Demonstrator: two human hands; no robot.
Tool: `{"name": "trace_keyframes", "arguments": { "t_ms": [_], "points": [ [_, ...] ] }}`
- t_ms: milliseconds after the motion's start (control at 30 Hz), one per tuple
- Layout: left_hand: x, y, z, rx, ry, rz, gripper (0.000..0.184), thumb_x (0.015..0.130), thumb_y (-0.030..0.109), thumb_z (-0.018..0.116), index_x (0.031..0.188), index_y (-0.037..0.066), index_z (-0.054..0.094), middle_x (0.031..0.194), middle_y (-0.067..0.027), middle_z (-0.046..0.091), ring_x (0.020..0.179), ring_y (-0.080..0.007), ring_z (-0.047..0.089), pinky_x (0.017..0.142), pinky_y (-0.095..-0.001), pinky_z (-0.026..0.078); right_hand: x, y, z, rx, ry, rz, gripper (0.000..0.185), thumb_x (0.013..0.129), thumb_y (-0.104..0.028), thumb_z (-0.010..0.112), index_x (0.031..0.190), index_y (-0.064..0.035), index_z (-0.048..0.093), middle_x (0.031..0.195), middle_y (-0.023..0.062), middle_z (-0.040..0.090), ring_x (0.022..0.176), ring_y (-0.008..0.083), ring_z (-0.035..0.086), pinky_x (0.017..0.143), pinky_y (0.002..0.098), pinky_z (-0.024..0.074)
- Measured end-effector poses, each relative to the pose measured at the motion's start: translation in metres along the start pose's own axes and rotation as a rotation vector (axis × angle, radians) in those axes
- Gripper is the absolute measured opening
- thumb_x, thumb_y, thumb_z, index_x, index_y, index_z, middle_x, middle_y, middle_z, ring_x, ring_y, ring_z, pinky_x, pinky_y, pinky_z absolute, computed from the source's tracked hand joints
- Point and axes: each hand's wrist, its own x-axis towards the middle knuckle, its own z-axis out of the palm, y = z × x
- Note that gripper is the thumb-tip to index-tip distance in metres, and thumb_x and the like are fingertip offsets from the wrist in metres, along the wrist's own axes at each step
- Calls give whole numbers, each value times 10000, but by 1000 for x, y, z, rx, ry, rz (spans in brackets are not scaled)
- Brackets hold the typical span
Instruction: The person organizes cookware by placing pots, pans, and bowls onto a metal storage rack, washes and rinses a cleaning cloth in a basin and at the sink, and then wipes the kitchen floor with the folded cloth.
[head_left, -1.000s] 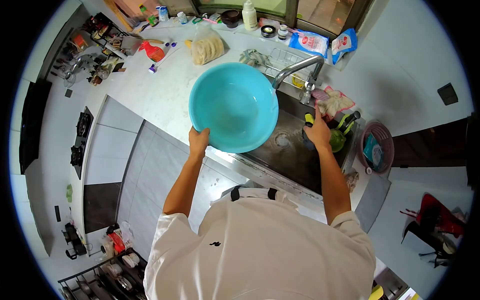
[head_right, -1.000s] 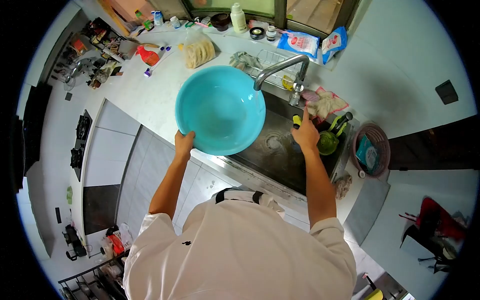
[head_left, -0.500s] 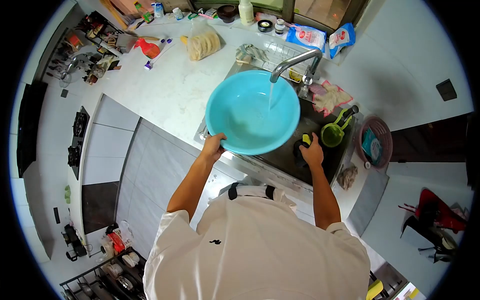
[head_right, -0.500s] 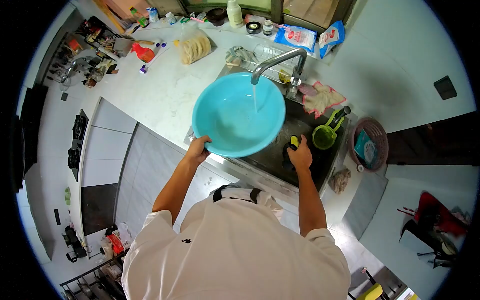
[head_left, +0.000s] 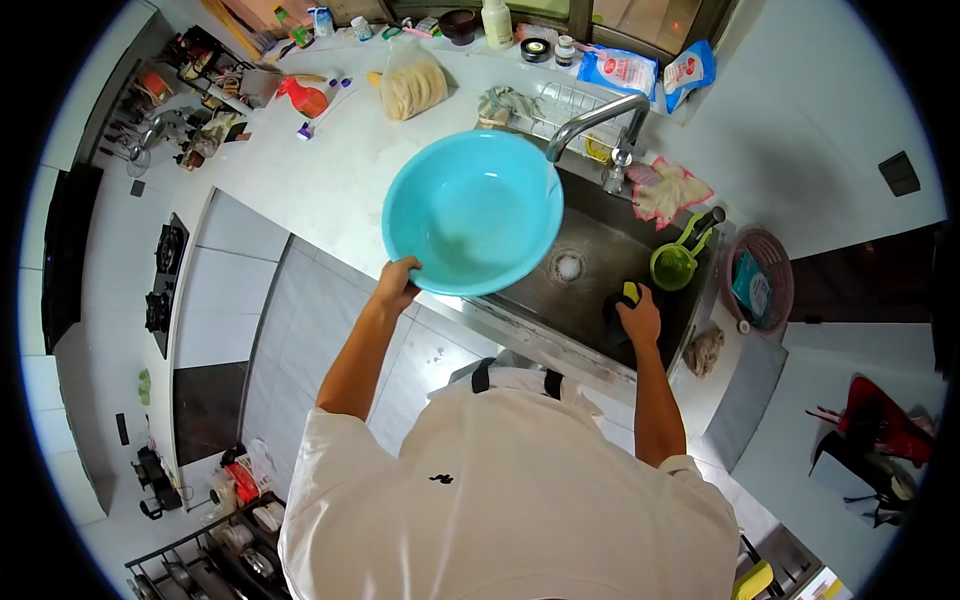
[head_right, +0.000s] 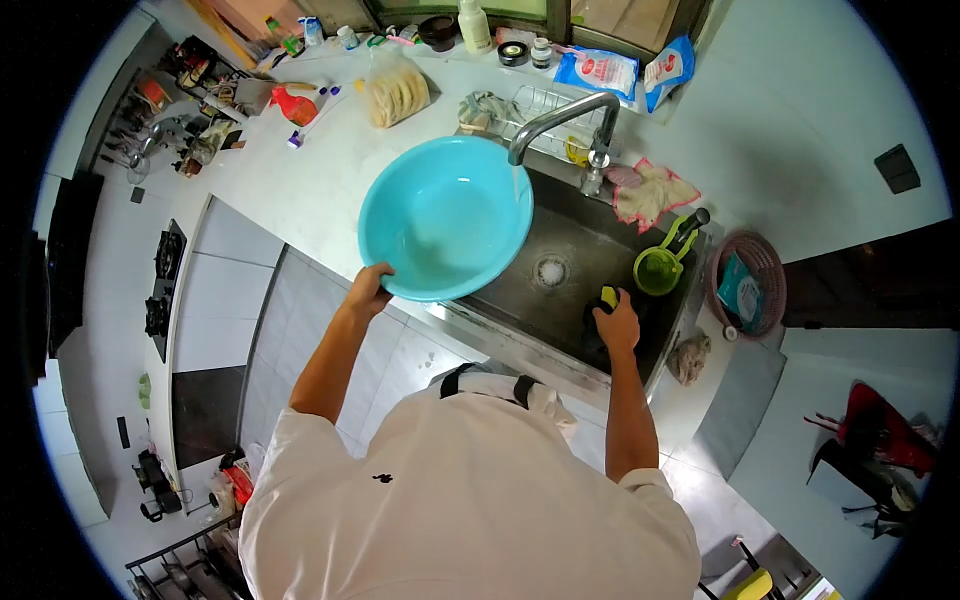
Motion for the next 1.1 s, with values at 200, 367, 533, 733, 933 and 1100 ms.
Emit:
{"name": "trace_keyframes", "arguments": {
  "t_ms": [200, 367, 533, 733, 933, 1100],
  "points": [
    [6, -18, 37, 74, -70, -13, 388, 818, 42, 566, 1193, -48, 524, 1035, -140, 602, 885, -238, 631, 737, -371, 573, -4, 1, 2, 8, 16, -14, 747, 763, -338, 746, 1425, -130, 469, 1229, 212, 664, 1114, 403, 638, 935, 465, 514],
    [-26, 2, 22, 336, 71, 139, 366, 795, 35, 577, 1145, -73, 583, 892, -137, 654, 665, -256, 662, 499, -331, 566, -4, 3, 4, 19, -5, -9, 740, 761, -344, 750, 1414, -115, 486, 1233, 214, 662, 1116, 401, 638, 935, 467, 514],
    [-27, 9, 4, 663, 297, 677, 515, 820, 59, 569, 1322, -47, 518, 1064, -216, 698, 788, -310, 718, 733, -379, 566, -4, 7, 16, 2, -10, -19, 736, 756, -351, 749, 1404, -110, 497, 1225, 214, 665, 1115, 399, 638, 937, 463, 512],
    [-91, 43, 54, 1007, 442, 857, 665, 863, 27, 581, 1500, 111, 408, 1157, -251, 677, 868, -391, 713, 769, -418, 559, -11, 4, 27, 3, -38, -14, 719, 744, -371, 748, 1376, -115, 523, 1204, 213, 673, 1108, 392, 642, 939, 462, 512],
    [-83, 45, 54, 1219, 518, 1197, 759, 808, -28, 624, 1514, 148, 409, 1296, -288, 601, 815, -396, 713, 699, -410, 582, -12, 11, 38, 15, -10, -51, 712, 735, -368, 748, 1362, -106, 536, 1165, 217, 685, 1080, 396, 651, 913, 465, 523],
    [-90, 50, 56, 1322, 541, 1363, 792, 770, -39, 653, 1506, 148, 427, 1308, -317, 580, 757, -380, 719, 624, -375, 585, -15, 7, 29, 20, -13, -40, 700, 735, -363, 746, 1350, -94, 546, 1152, 216, 690, 1067, 400, 655, 897, 469, 527]
  ]
}}
